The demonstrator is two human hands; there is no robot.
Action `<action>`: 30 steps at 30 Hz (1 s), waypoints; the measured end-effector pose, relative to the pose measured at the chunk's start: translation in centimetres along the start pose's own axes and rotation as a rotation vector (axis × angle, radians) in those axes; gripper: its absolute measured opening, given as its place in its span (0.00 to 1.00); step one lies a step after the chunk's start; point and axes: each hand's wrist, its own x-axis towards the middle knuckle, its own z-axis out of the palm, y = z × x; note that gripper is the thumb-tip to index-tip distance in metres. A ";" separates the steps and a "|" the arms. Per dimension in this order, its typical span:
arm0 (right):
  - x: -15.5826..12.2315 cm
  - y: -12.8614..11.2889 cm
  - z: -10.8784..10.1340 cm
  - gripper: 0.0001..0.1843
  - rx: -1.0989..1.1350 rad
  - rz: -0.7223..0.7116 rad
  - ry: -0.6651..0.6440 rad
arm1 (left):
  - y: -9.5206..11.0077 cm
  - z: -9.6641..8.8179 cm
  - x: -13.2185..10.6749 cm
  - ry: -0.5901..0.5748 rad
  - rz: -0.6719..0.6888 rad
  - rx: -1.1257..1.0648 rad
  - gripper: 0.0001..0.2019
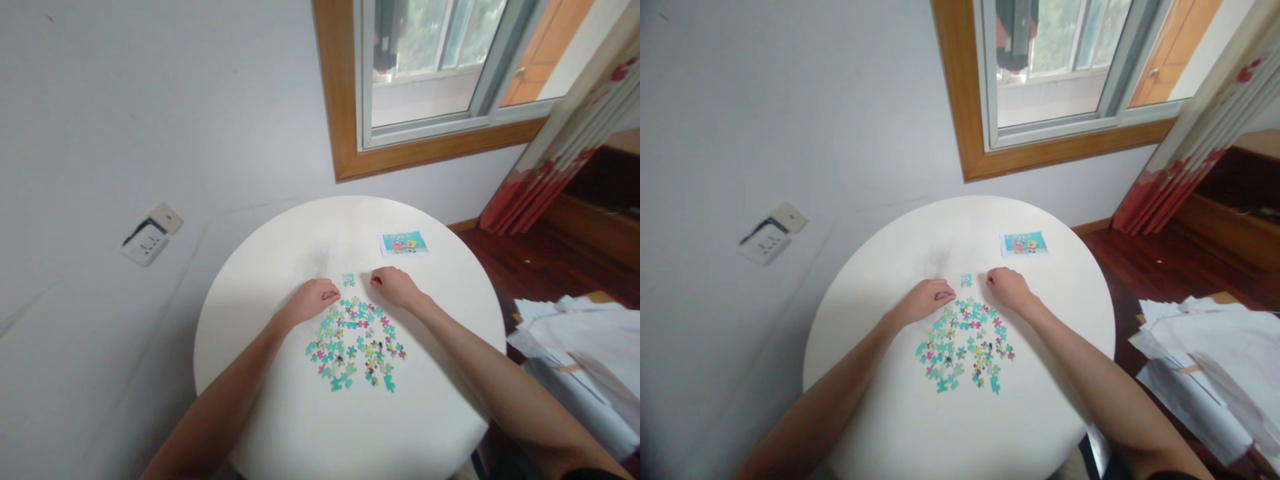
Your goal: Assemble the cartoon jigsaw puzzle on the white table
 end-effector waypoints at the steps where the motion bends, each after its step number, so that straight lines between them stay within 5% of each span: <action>1: 0.0 0.0 0.1 0.15 0.000 -0.005 0.003 | 0.0 0.0 0.0 0.000 0.000 0.001 0.10; 10: 0.0 0.0 0.3 0.13 0.015 -0.020 0.006 | -0.6 0.2 -0.2 -0.015 -0.178 0.016 0.17; 30: 0.1 0.0 0.1 0.13 0.056 -0.004 -0.019 | -0.9 0.3 -0.2 -0.027 -0.201 -0.040 0.16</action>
